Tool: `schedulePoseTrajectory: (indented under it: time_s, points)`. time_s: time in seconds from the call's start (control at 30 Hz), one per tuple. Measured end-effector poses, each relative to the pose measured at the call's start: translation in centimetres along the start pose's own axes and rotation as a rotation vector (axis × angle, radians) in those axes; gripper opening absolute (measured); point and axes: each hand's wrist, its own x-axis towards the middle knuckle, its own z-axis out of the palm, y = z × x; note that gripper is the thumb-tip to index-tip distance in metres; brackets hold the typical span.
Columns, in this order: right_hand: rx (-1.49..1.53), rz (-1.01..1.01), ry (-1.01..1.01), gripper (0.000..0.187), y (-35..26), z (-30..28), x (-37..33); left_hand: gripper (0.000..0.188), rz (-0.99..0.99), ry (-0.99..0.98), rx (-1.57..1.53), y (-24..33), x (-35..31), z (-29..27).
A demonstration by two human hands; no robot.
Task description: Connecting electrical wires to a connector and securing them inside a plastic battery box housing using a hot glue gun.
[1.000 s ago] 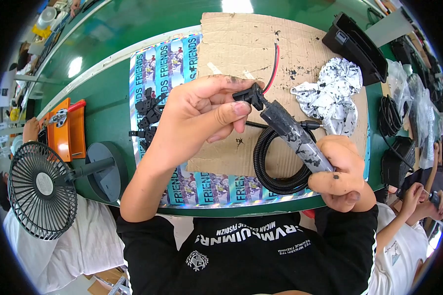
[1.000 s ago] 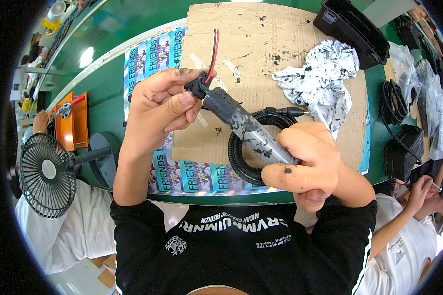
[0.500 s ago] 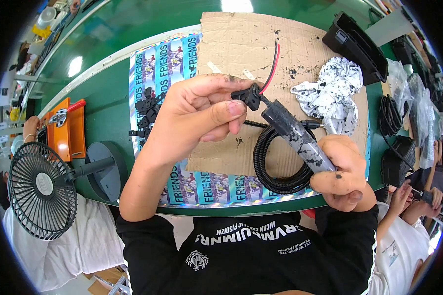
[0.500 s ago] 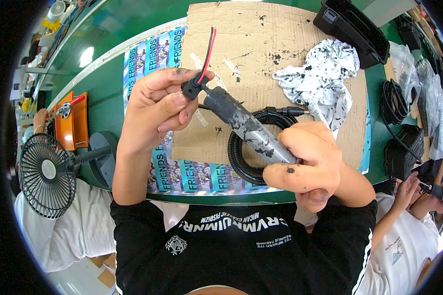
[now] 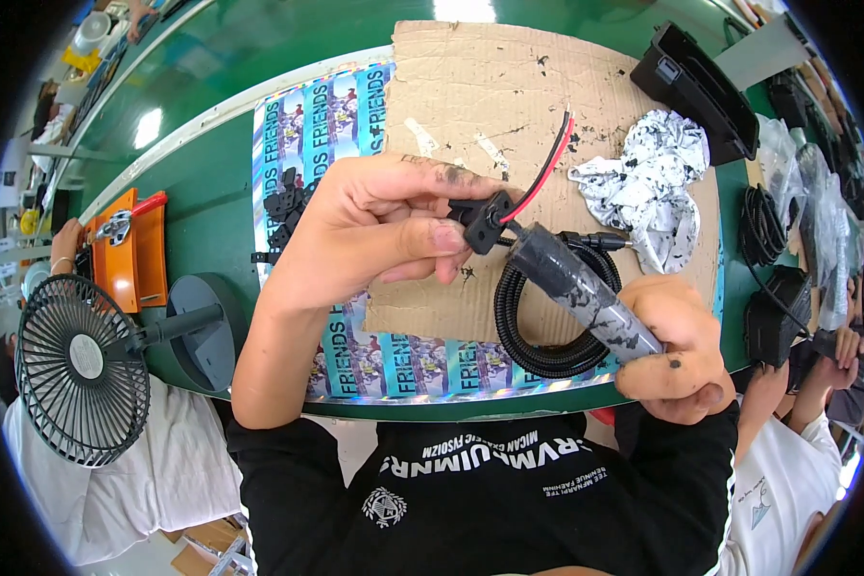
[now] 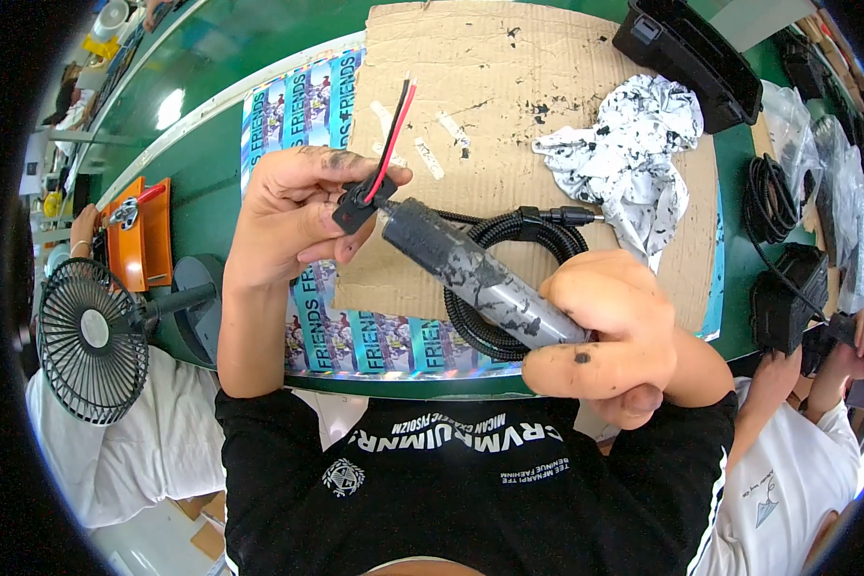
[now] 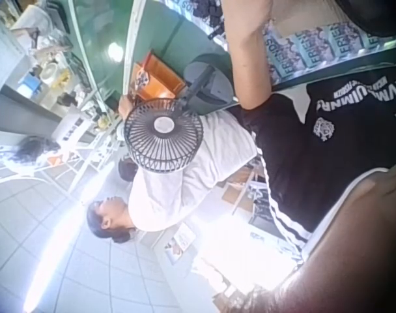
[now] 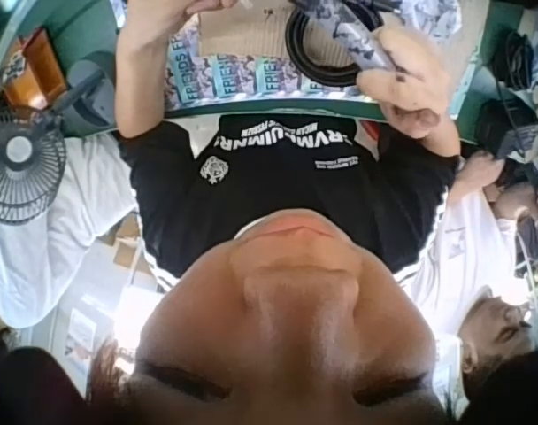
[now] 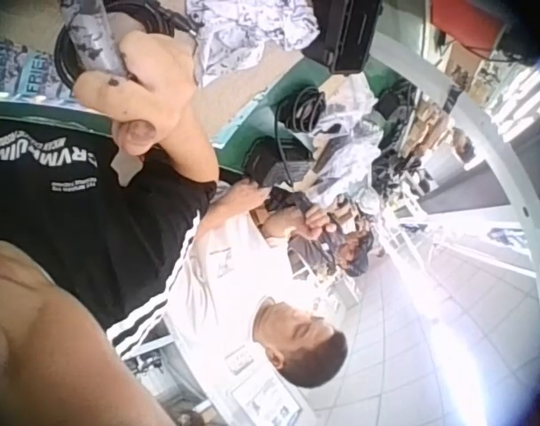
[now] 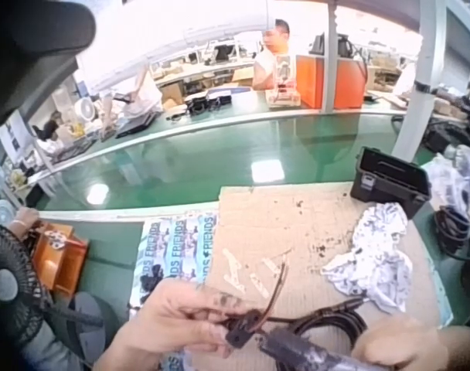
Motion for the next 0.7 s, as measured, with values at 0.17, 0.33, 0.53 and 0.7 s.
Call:
schedulePoseTrajectory:
  time_s: [0.17, 0.33, 0.53, 0.7]
  points:
    - [0.028, -0.046, -0.035, 0.062, -0.13, -0.07, -0.03, 0.037, 0.092, -0.079, 0.024, -0.39, -0.04, -0.51]
    - [0.051, -0.061, -0.007, 0.062, -0.26, 0.37, 0.01, 0.035, 0.065, -0.098, 0.025, -0.35, -0.29, -0.65]
    - [0.037, -0.069, -0.047, 0.064, -0.5, 0.35, -0.05, 0.04, 0.054, -0.083, 0.015, -0.18, -0.28, -0.3]
    - [0.064, -0.073, -0.022, 0.066, -0.44, 0.52, 0.05, 0.037, 0.073, -0.114, -0.014, -0.51, -0.32, -0.6]
